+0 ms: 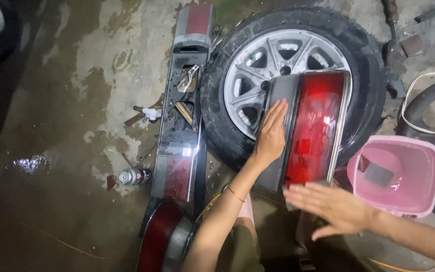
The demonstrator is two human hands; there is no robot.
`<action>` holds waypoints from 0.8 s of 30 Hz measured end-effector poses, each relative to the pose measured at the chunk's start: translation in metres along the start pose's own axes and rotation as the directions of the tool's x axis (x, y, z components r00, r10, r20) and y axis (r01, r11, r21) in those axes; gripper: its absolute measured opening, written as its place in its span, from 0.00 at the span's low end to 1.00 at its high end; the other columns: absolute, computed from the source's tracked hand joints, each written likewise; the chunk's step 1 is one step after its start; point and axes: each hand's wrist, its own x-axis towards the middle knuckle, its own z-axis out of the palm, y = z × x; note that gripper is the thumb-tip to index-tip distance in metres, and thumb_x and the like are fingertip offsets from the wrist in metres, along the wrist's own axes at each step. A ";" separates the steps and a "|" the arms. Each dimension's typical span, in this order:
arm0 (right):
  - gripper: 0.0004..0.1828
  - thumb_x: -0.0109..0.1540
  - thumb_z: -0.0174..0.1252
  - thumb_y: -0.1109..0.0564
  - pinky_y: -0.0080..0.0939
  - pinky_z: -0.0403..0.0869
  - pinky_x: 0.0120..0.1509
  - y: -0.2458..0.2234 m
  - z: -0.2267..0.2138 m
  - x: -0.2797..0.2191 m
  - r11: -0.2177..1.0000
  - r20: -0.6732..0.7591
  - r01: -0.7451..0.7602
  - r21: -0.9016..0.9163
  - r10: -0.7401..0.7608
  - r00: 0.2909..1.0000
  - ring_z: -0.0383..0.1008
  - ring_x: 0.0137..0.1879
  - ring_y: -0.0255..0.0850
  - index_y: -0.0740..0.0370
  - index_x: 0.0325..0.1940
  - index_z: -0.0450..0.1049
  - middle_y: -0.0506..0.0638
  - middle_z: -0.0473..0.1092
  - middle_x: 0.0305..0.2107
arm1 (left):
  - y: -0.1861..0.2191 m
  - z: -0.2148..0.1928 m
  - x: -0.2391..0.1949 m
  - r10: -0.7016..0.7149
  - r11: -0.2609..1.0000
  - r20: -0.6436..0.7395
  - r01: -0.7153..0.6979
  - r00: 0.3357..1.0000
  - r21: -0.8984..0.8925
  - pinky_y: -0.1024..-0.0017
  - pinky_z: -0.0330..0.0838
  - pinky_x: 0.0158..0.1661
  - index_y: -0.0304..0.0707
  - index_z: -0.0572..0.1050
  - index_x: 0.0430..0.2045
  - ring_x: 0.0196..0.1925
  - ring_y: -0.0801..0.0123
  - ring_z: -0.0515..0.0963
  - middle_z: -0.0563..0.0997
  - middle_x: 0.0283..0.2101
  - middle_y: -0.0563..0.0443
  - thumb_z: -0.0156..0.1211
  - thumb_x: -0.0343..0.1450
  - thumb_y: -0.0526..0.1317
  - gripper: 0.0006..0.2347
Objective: The person wets a sanding block and uses it to sand the car taillight lens to restore its surface.
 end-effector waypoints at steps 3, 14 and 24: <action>0.56 0.60 0.44 0.18 0.46 0.53 0.79 0.023 -0.019 0.012 0.935 0.050 -0.056 0.350 0.041 0.998 0.51 0.80 0.42 0.57 0.79 0.49 0.48 0.51 0.76 | -0.001 0.000 -0.001 0.021 1.000 -0.013 -0.021 1.000 -0.004 0.59 0.59 0.73 0.23 0.64 0.62 0.74 0.48 0.64 0.67 0.68 0.36 0.47 0.71 0.22 0.21; 0.52 0.61 0.39 0.21 0.49 0.47 0.82 0.126 -0.010 0.025 0.986 0.014 -0.137 0.091 0.136 0.991 0.46 0.82 0.42 0.55 0.79 0.49 0.49 0.50 0.76 | -0.001 0.002 0.000 0.003 1.000 0.002 -0.003 1.000 0.014 0.56 0.58 0.73 0.22 0.63 0.61 0.74 0.47 0.63 0.66 0.68 0.33 0.46 0.71 0.23 0.21; 0.43 0.64 0.33 0.27 0.60 0.53 0.79 0.229 -0.038 0.054 0.793 0.199 -0.590 0.150 0.561 0.804 0.51 0.79 0.49 0.49 0.78 0.51 0.49 0.52 0.75 | -0.001 0.002 0.001 -0.016 1.000 0.002 0.016 1.000 0.004 0.58 0.58 0.73 0.22 0.63 0.61 0.74 0.48 0.63 0.66 0.68 0.34 0.45 0.72 0.22 0.20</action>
